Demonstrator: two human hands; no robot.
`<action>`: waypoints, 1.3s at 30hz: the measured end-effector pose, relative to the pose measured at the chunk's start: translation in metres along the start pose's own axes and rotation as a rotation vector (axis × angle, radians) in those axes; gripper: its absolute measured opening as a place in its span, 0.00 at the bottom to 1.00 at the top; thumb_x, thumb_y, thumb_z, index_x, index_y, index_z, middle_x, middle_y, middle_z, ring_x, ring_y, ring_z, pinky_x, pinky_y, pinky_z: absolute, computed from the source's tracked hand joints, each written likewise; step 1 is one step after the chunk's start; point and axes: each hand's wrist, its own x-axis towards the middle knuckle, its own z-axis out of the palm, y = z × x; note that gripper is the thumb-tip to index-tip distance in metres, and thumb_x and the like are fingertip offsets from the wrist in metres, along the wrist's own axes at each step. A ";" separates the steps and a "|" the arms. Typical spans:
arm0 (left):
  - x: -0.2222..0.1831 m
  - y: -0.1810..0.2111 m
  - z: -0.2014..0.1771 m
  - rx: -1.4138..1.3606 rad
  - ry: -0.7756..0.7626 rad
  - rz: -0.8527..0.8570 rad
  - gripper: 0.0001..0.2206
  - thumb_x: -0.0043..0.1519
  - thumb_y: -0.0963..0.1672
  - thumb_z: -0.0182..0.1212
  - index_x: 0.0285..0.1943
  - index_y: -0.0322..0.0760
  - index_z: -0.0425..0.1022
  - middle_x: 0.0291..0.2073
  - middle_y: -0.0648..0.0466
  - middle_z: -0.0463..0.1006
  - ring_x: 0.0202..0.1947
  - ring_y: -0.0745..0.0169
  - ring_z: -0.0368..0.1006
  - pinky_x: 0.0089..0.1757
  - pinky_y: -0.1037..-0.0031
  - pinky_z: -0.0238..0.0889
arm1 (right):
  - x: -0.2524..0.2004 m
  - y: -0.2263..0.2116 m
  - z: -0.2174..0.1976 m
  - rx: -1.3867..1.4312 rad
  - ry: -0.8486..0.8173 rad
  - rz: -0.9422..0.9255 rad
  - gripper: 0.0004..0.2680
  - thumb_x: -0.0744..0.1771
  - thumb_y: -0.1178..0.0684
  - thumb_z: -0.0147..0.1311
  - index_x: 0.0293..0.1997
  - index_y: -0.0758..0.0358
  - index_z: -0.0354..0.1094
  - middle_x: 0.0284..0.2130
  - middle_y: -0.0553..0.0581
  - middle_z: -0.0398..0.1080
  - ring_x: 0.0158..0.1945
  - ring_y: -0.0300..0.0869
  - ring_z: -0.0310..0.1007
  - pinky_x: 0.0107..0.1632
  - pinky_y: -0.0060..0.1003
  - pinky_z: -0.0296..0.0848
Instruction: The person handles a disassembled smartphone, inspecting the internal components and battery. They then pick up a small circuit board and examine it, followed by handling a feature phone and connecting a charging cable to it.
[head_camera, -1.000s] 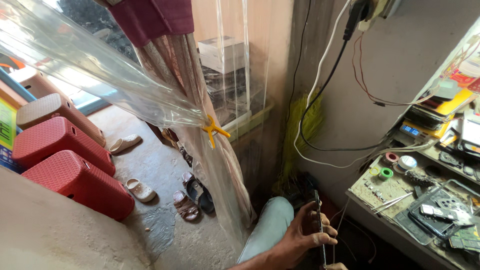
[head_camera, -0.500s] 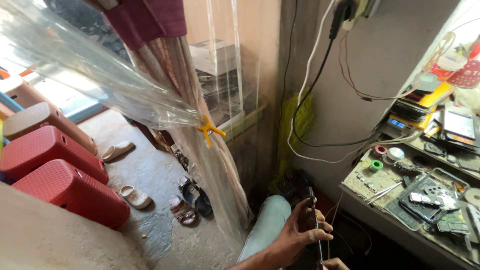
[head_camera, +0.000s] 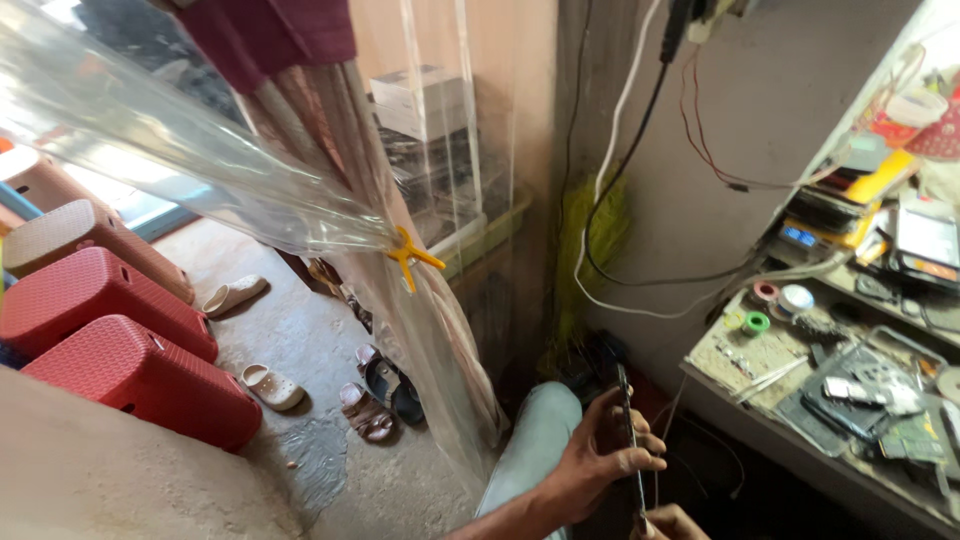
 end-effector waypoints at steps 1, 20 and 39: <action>0.001 0.001 0.000 0.013 0.003 -0.007 0.37 0.60 0.38 0.67 0.78 0.39 0.50 0.50 0.50 0.69 0.55 0.54 0.73 0.54 0.59 0.73 | 0.001 -0.012 0.001 0.045 -0.033 -0.026 0.07 0.64 0.56 0.61 0.33 0.72 0.72 0.18 0.63 0.75 0.20 0.43 0.73 0.26 0.39 0.71; 0.032 -0.031 -0.009 -0.015 -0.008 0.038 0.38 0.57 0.39 0.68 0.77 0.37 0.51 0.52 0.48 0.68 0.53 0.52 0.73 0.54 0.54 0.73 | -0.035 -0.134 -0.006 0.369 -0.228 0.049 0.06 0.67 0.55 0.60 0.34 0.65 0.70 0.25 0.50 0.72 0.29 0.31 0.67 0.34 0.27 0.67; 0.037 -0.035 -0.011 0.006 -0.010 0.022 0.37 0.58 0.37 0.65 0.77 0.37 0.50 0.51 0.48 0.67 0.54 0.51 0.72 0.55 0.54 0.73 | -0.031 -0.122 -0.008 0.395 -0.241 0.048 0.06 0.68 0.54 0.60 0.36 0.66 0.70 0.26 0.50 0.72 0.31 0.31 0.68 0.36 0.27 0.69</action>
